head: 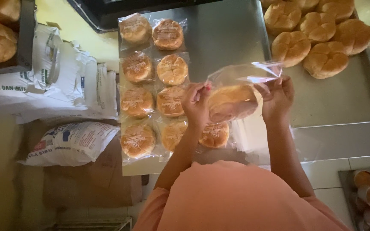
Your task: Placing freshly baked buns into individual plastic bags.
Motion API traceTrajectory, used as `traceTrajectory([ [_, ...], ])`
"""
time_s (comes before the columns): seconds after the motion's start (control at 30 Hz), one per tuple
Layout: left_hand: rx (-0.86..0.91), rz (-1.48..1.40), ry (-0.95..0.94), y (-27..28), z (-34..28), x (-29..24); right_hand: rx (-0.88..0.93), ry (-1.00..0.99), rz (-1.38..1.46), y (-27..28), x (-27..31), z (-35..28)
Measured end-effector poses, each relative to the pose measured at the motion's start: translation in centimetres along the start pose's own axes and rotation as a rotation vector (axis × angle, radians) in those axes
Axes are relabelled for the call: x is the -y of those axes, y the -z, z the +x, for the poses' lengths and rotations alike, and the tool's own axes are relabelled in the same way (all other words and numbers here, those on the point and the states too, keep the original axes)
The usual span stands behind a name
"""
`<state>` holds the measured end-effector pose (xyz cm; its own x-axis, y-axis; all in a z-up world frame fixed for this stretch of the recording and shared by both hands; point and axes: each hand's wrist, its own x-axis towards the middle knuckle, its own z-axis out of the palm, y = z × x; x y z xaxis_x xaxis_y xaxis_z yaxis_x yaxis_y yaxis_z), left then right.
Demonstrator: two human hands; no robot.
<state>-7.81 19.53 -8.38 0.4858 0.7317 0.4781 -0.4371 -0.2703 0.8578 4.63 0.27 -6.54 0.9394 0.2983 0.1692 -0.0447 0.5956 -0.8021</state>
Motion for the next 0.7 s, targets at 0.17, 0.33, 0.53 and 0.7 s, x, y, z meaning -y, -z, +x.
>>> traceTrajectory([
  [0.17, -0.067, 0.061, 0.045, -0.7, 1.1, -3.6, -0.04, 0.099, -0.047, -0.5, -0.5, -0.8],
  [0.33, -0.056, 0.014, 0.009, -0.2, 0.4, -2.8, -0.128, 0.074, -0.035, -1.9, -0.9, -1.3],
  [0.53, 0.109, 0.243, -0.216, 1.5, 0.9, -6.4, 0.008, 0.55, -0.95, -9.8, 5.3, -2.7],
  [0.7, 0.236, 0.316, -0.077, 2.8, 0.9, -8.0, 0.657, 0.784, -1.215, -13.4, 6.3, -1.2],
])
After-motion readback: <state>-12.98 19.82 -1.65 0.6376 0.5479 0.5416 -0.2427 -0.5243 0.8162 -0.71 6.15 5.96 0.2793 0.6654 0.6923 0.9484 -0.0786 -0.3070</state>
